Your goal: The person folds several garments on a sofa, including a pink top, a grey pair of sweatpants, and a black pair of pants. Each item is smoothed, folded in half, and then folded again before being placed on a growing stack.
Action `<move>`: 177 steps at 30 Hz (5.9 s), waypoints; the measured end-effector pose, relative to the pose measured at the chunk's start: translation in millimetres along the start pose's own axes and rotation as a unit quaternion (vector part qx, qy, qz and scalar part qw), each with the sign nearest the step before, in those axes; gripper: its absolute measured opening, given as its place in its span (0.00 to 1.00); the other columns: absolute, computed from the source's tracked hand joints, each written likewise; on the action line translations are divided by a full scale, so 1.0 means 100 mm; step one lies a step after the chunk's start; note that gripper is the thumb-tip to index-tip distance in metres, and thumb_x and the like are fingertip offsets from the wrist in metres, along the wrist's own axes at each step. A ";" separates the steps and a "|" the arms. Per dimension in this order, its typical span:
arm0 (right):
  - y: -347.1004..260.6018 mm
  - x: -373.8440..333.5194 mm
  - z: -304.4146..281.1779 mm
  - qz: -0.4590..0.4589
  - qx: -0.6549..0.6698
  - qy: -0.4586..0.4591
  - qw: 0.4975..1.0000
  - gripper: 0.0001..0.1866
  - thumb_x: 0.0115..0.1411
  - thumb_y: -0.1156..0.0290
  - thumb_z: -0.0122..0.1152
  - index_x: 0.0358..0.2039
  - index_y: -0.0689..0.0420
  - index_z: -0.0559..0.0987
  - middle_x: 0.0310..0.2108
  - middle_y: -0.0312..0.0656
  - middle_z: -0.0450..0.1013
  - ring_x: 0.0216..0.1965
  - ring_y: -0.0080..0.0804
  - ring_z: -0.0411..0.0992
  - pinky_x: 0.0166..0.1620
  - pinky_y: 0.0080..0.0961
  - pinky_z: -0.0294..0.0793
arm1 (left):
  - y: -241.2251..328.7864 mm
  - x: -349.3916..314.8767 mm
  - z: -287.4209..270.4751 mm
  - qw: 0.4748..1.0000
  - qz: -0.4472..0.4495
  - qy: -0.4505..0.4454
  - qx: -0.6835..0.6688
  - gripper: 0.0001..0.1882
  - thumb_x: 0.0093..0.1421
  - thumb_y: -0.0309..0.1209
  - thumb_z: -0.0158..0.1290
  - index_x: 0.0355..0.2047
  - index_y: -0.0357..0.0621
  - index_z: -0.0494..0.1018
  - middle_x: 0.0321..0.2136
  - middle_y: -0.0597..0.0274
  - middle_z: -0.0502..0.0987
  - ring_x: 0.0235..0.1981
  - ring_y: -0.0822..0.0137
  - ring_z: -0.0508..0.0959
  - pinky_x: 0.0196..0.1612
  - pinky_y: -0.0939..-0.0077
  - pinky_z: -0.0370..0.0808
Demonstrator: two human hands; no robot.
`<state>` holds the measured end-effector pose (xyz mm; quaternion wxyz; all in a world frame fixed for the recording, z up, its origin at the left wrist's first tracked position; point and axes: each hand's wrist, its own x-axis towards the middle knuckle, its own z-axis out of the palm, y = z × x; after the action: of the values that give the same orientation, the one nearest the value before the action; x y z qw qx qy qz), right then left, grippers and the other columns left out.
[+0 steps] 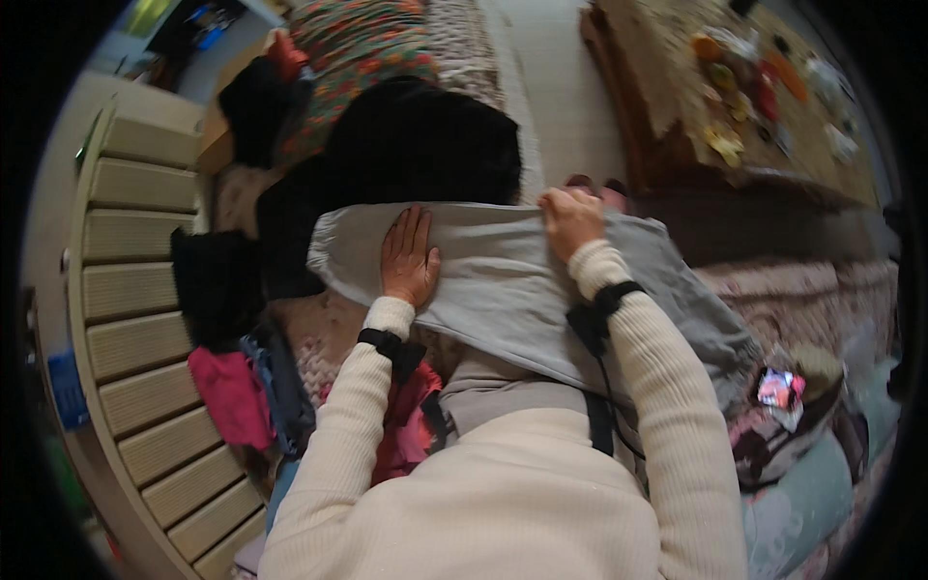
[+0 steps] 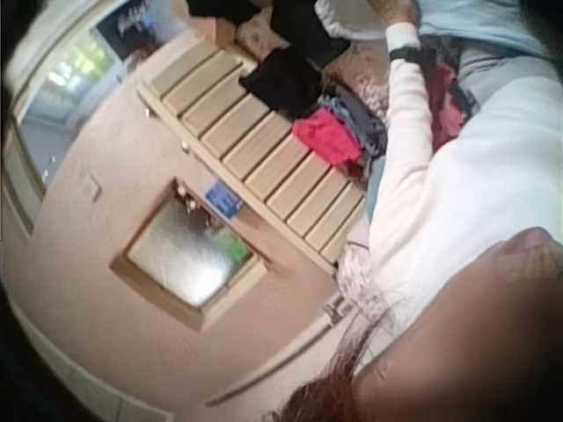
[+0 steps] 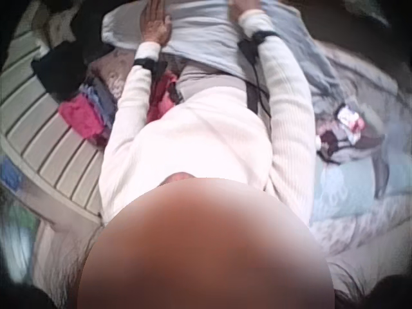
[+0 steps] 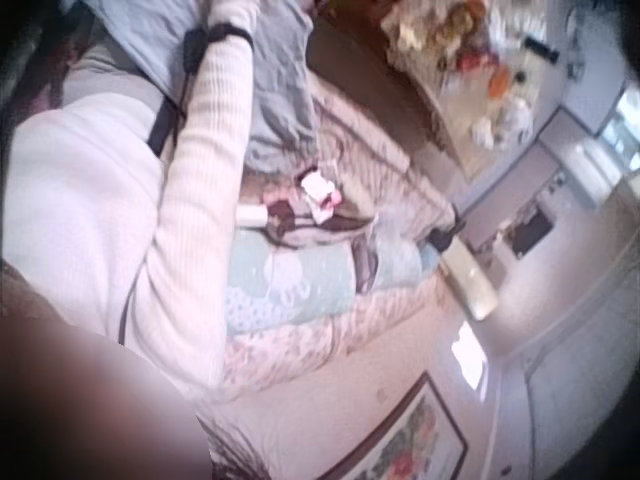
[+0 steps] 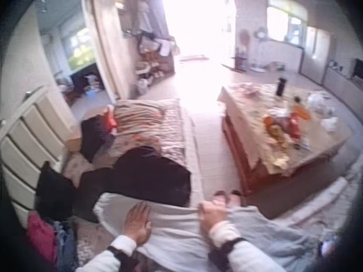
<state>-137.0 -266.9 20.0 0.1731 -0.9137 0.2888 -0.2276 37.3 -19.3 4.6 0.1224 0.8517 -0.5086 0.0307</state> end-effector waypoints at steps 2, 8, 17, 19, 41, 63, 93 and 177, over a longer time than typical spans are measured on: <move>-0.02 0.01 -0.03 -0.014 0.010 -0.024 1.000 0.08 0.62 0.62 0.53 0.30 0.49 0.77 0.30 0.36 0.77 0.36 0.37 0.72 0.44 0.35 0.65 | -0.35 -0.04 -0.11 0.998 -0.053 0.000 0.043 0.33 0.59 0.38 0.46 0.65 0.46 0.55 0.68 0.55 0.51 0.68 0.56 0.50 0.67 0.57 0.48; -0.04 0.00 -0.08 -0.005 0.021 -0.029 0.999 0.08 0.61 0.64 0.52 0.29 0.50 0.77 0.29 0.38 0.77 0.35 0.38 0.72 0.43 0.35 0.65 | -0.78 -0.03 -0.34 0.990 -0.052 0.019 0.129 0.34 0.58 0.37 0.47 0.64 0.37 0.56 0.67 0.49 0.52 0.67 0.51 0.52 0.66 0.55 0.49; -0.01 -0.02 -0.04 -0.007 0.024 0.002 1.000 0.07 0.59 0.64 0.55 0.27 0.49 0.77 0.25 0.37 0.75 0.34 0.40 0.71 0.41 0.37 0.64 | 0.95 -0.02 -0.02 0.982 0.135 -0.073 -0.107 0.27 0.61 0.34 0.47 0.61 0.47 0.60 0.64 0.55 0.58 0.66 0.56 0.56 0.67 0.58 0.49; -0.02 -0.01 -0.05 -0.009 0.037 -0.008 0.999 0.07 0.59 0.64 0.55 0.27 0.49 0.77 0.27 0.37 0.76 0.34 0.38 0.72 0.43 0.37 0.64 | 0.62 0.00 -0.11 0.990 0.106 -0.086 -0.021 0.30 0.59 0.35 0.48 0.62 0.50 0.59 0.66 0.57 0.55 0.67 0.58 0.53 0.68 0.58 0.47; -0.02 -0.05 -0.05 -0.003 0.012 -0.004 1.000 0.08 0.60 0.62 0.53 0.28 0.48 0.78 0.28 0.35 0.77 0.35 0.36 0.73 0.44 0.35 0.64 | 0.65 0.09 -0.05 0.990 0.119 -0.065 -0.041 0.29 0.59 0.35 0.48 0.62 0.48 0.60 0.65 0.56 0.56 0.68 0.58 0.52 0.69 0.60 0.46; 0.00 -0.07 -0.04 -0.006 0.003 0.008 1.000 0.09 0.60 0.61 0.54 0.27 0.48 0.78 0.28 0.35 0.77 0.34 0.35 0.73 0.43 0.35 0.65 | 1.08 0.23 0.04 0.974 0.141 -0.072 -0.160 0.29 0.59 0.33 0.47 0.62 0.46 0.60 0.64 0.53 0.59 0.65 0.53 0.58 0.66 0.56 0.52; 0.61 -1.89 -1.45 0.080 -0.053 -0.185 0.978 0.31 0.66 0.52 0.42 0.68 0.47 0.53 0.71 0.41 0.44 0.72 0.40 0.38 0.66 0.61 0.30 | 0.72 -0.11 0.14 0.994 0.094 -0.044 -0.022 0.32 0.57 0.28 0.45 0.64 0.47 0.56 0.68 0.57 0.52 0.69 0.56 0.50 0.68 0.57 0.47; 0.58 -2.11 -1.53 -0.037 0.032 -0.226 0.973 0.26 0.68 0.54 0.35 0.65 0.44 0.63 0.70 0.38 0.48 0.72 0.37 0.40 0.69 0.46 0.27 | 0.00 -0.89 -0.12 0.991 0.055 -0.113 0.040 0.31 0.64 0.44 0.35 0.66 0.49 0.54 0.68 0.56 0.50 0.69 0.55 0.49 0.68 0.57 0.44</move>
<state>-395.7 -212.1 55.2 0.2542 -0.9456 0.2005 -0.0309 -4.1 59.8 0.5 0.0281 0.8247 -0.5635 -0.0386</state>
